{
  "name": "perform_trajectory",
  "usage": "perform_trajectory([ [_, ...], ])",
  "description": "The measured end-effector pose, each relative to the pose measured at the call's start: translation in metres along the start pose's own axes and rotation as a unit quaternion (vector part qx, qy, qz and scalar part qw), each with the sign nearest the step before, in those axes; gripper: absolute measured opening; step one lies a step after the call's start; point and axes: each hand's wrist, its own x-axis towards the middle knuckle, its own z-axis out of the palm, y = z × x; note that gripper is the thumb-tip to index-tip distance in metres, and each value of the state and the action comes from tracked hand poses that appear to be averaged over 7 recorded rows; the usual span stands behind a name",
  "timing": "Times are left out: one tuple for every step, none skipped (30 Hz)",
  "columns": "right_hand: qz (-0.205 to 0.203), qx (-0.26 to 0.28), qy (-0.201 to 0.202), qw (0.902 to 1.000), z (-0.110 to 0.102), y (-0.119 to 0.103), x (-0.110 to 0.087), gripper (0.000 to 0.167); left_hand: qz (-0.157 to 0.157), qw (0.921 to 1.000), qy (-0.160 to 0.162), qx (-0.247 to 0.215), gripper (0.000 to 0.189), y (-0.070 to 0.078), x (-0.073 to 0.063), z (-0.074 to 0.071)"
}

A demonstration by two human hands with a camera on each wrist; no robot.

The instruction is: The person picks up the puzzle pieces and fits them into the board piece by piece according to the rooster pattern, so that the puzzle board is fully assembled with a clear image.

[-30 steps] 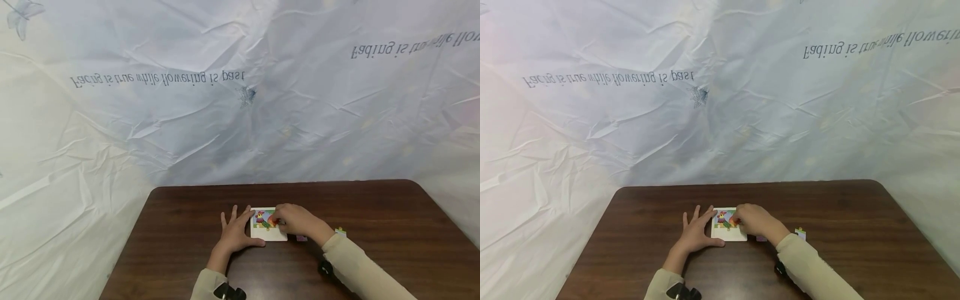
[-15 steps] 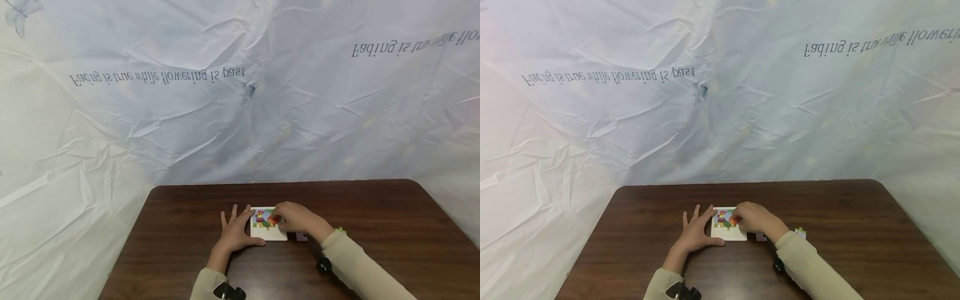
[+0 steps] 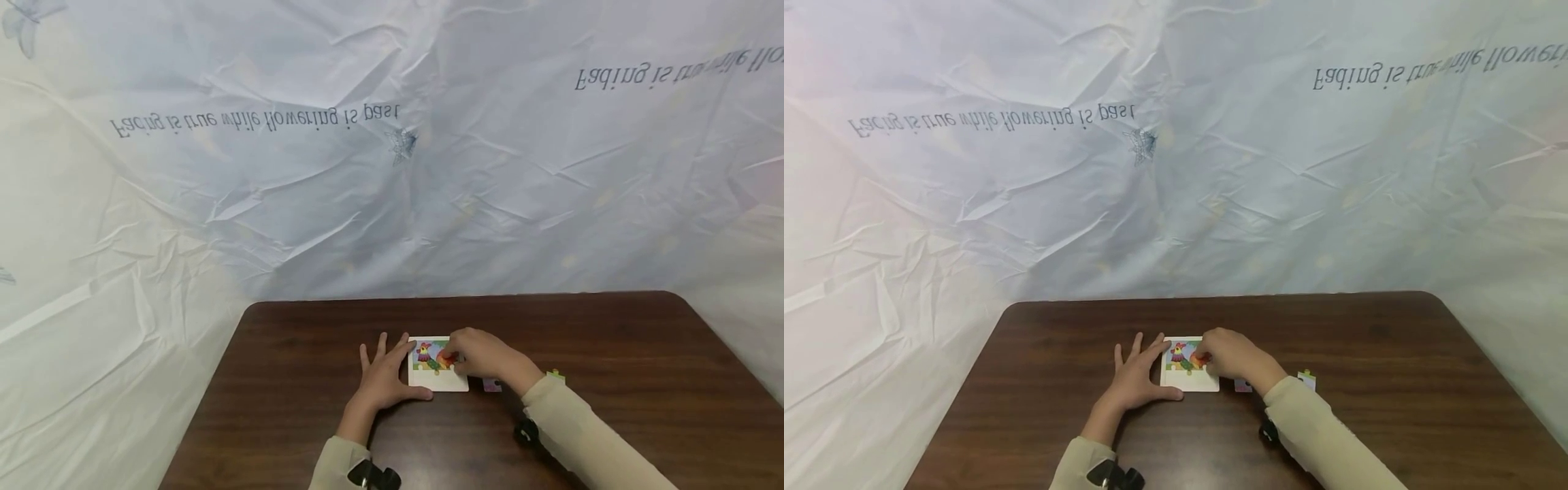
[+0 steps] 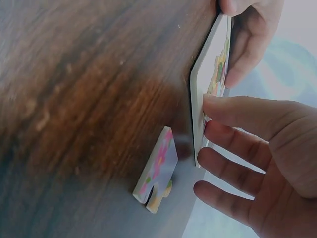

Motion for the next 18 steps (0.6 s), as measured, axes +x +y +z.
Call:
perform_trajectory([
  [0.004,0.002,0.000,1.0000,0.000,-0.001,0.000,0.027,0.000,1.0000,-0.001,-0.001,0.107,0.000,0.000,0.000],
  [0.007,0.005,0.001,1.0000,0.000,0.000,0.000,0.027,0.000,1.0000,-0.001,-0.002,0.107,0.000,0.000,-0.001],
  [0.008,0.007,0.002,0.9999,0.001,0.000,0.000,0.027,0.001,1.0000,-0.002,-0.003,0.107,-0.001,0.000,-0.002],
  [0.009,0.010,0.003,0.9999,0.001,0.001,0.000,0.027,0.002,1.0000,-0.002,-0.004,0.107,-0.001,0.000,-0.002],
  [0.009,0.011,0.003,0.9999,0.001,0.001,0.000,0.026,0.004,1.0000,-0.004,-0.004,0.107,-0.001,0.001,-0.003],
  [0.006,0.014,0.004,0.9999,0.001,0.002,0.000,0.026,0.005,1.0000,-0.005,-0.003,0.107,-0.001,0.001,-0.004],
  [0.002,0.017,0.004,0.9999,0.001,0.003,-0.001,0.026,0.006,1.0000,-0.006,-0.002,0.107,-0.002,0.001,-0.004],
  [-0.002,0.019,0.004,0.9998,0.002,0.003,-0.001,0.026,0.008,0.9999,-0.008,-0.001,0.107,-0.002,0.001,-0.005],
  [-0.004,0.021,0.004,0.9998,0.002,0.004,-0.001,0.026,0.009,0.9999,-0.011,0.001,0.108,-0.002,0.002,-0.006],
  [-0.004,0.023,0.005,0.9997,0.001,0.004,-0.001,0.026,0.012,0.9998,-0.014,0.002,0.108,-0.002,0.002,-0.007],
  [-0.003,0.025,0.005,0.9997,0.001,0.005,-0.002,0.026,0.015,0.9997,-0.018,0.000,0.109,-0.002,0.002,-0.007],
  [0.000,0.025,0.006,0.9997,0.001,0.005,-0.003,0.025,0.018,0.9996,-0.022,-0.001,0.109,-0.002,0.003,-0.008],
  [0.004,0.023,0.007,0.9997,0.001,0.005,-0.004,0.025,0.021,0.9994,-0.025,-0.005,0.109,-0.002,0.003,-0.009],
  [0.007,0.024,0.008,0.9997,0.001,0.005,-0.004,0.024,0.024,0.9993,-0.029,-0.007,0.109,-0.002,0.003,-0.009],
  [0.009,0.025,0.009,0.9996,0.000,0.005,-0.005,0.024,0.026,0.9991,-0.032,-0.008,0.109,-0.002,0.003,-0.009],
  [0.008,0.024,0.011,0.9996,0.001,0.005,-0.005,0.024,0.026,0.9990,-0.034,-0.010,0.109,-0.002,0.002,-0.010],
  [0.007,0.024,0.012,0.9996,0.001,0.005,-0.005,0.023,0.026,0.9989,-0.036,-0.011,0.109,-0.003,0.002,-0.011],
  [0.003,0.025,0.013,0.9996,0.001,0.005,-0.005,0.023,0.025,0.9989,-0.038,-0.009,0.109,-0.003,0.001,-0.011],
])
